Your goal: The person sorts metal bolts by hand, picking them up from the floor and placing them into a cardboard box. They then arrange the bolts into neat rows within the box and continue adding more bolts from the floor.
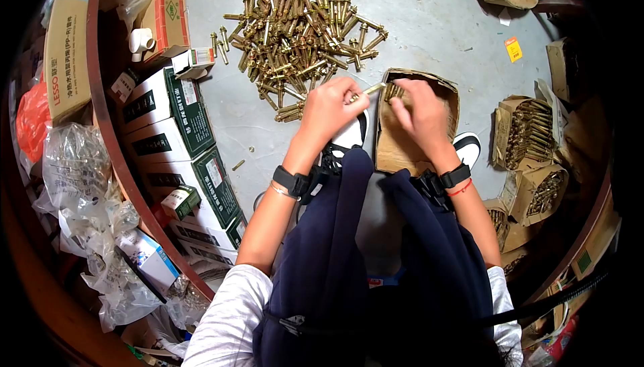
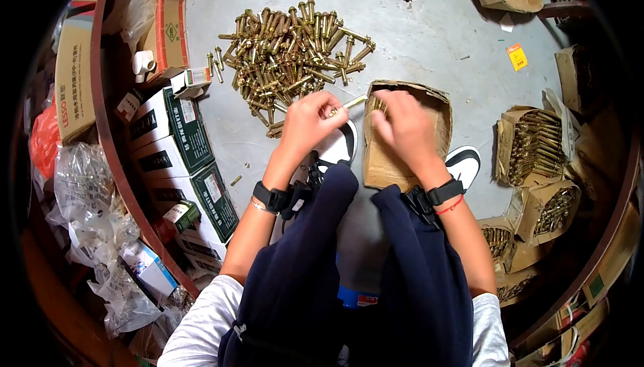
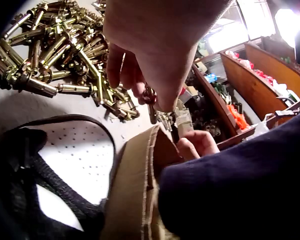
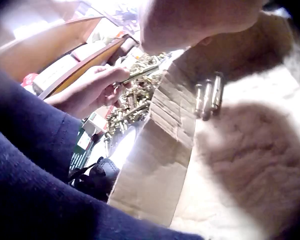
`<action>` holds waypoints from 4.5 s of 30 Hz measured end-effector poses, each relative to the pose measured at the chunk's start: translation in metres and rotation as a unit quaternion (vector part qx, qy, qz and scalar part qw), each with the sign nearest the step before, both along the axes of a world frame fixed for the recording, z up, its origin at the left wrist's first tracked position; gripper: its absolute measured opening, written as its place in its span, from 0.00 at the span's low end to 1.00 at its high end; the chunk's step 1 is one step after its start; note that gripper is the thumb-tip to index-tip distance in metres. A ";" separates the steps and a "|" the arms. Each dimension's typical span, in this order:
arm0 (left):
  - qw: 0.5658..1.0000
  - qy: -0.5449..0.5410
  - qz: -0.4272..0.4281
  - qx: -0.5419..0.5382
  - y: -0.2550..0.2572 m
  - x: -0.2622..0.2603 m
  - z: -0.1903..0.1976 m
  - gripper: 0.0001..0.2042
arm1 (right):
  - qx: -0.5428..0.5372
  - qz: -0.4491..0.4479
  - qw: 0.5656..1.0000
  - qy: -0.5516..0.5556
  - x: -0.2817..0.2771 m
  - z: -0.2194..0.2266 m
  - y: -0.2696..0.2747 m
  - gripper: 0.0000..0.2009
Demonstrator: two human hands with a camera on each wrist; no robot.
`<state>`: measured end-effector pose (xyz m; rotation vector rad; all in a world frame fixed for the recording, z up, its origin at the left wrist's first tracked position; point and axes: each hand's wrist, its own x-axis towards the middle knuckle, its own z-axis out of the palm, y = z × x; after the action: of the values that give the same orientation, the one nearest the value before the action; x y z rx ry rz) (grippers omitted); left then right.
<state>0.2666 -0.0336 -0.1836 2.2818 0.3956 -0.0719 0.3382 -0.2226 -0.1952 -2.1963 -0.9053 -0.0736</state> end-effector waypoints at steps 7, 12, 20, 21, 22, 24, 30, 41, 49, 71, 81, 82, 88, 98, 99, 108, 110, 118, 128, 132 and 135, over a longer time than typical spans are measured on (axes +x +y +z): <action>0.983 0.031 -0.073 -0.163 -0.011 0.019 0.010 0.11 | -0.063 0.033 0.997 -0.019 -0.009 -0.005 -0.003 0.06; 0.999 -0.016 -0.035 0.005 -0.001 0.030 -0.016 0.10 | -0.197 -0.143 0.955 0.170 -0.006 -0.028 -0.021 0.14; 0.977 0.049 0.019 0.207 -0.007 0.044 -0.040 0.21 | -0.098 -0.119 0.945 0.289 -0.003 -0.053 -0.027 0.12; 0.975 0.053 0.025 0.213 -0.009 0.047 -0.043 0.22 | -0.117 -0.116 0.941 0.295 -0.005 -0.052 -0.025 0.13; 0.975 0.053 0.026 0.213 -0.009 0.048 -0.046 0.22 | -0.132 -0.118 0.940 0.291 -0.006 -0.051 -0.024 0.13; 0.968 0.074 0.038 0.235 -0.009 0.052 -0.048 0.20 | -0.147 -0.121 0.939 0.287 -0.006 -0.054 -0.024 0.13; 0.968 0.040 0.021 0.249 -0.006 0.050 -0.072 0.15 | -0.192 -0.148 0.933 0.265 -0.005 -0.058 -0.025 0.14; 0.984 0.055 -0.056 0.161 0.011 0.043 -0.065 0.16 | -0.213 -0.202 0.930 0.222 -0.004 -0.036 -0.024 0.13; 0.863 0.217 0.038 -0.455 0.006 0.015 -0.018 0.10 | -0.058 -0.088 0.963 0.247 -0.004 0.008 -0.007 0.10; 0.878 -0.026 -0.306 0.367 -0.109 -0.005 -0.056 0.09 | -0.334 -0.188 0.905 0.185 0.001 -0.044 -0.028 0.16; 0.903 -0.060 -0.311 0.291 -0.099 0.001 -0.048 0.10 | -0.265 -0.160 0.919 0.243 0.011 -0.052 -0.032 0.18; 0.893 -0.059 -0.295 0.335 -0.100 0.002 -0.044 0.10 | -0.249 -0.148 0.921 0.258 0.011 -0.053 -0.034 0.18; 0.876 -0.061 -0.238 0.416 -0.110 0.000 -0.051 0.10 | -0.277 -0.213 0.902 0.254 0.005 -0.050 -0.030 0.18; 0.937 -0.023 -0.240 0.254 -0.106 0.002 -0.050 0.12 | -0.235 -0.258 0.893 0.283 0.001 -0.050 -0.029 0.17; 0.937 -0.023 -0.239 0.254 -0.105 0.002 -0.051 0.12 | -0.219 -0.266 0.899 0.271 -0.001 -0.054 -0.029 0.17; 0.924 -0.079 -0.245 0.282 -0.099 0.013 -0.052 0.11 | -0.137 -0.217 0.952 0.168 -0.009 -0.067 -0.034 0.10; 0.926 -0.058 -0.222 0.299 -0.098 0.018 -0.052 0.09 | -0.135 -0.209 0.957 0.150 -0.010 -0.068 -0.033 0.10; 0.911 -0.081 -0.218 0.339 -0.102 0.020 -0.057 0.08 | -0.068 -0.154 0.974 0.151 -0.013 -0.045 -0.033 0.23; 0.853 -0.072 -0.174 0.486 -0.123 0.012 -0.060 0.10 | -0.108 -0.107 0.976 0.154 -0.012 -0.048 -0.033 0.25; 0.846 -0.055 -0.203 0.490 -0.118 0.018 -0.057 0.11 | -0.113 -0.096 0.981 0.127 -0.011 -0.052 -0.037 0.26; 0.881 -0.040 -0.220 0.418 -0.111 0.022 -0.058 0.12 | -0.107 -0.094 0.981 0.132 -0.012 -0.053 -0.039 0.26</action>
<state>0.2884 -0.1449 -0.2414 3.1834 -0.2059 -0.0375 0.3266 -0.2619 -0.2483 -2.4142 -0.5783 0.2292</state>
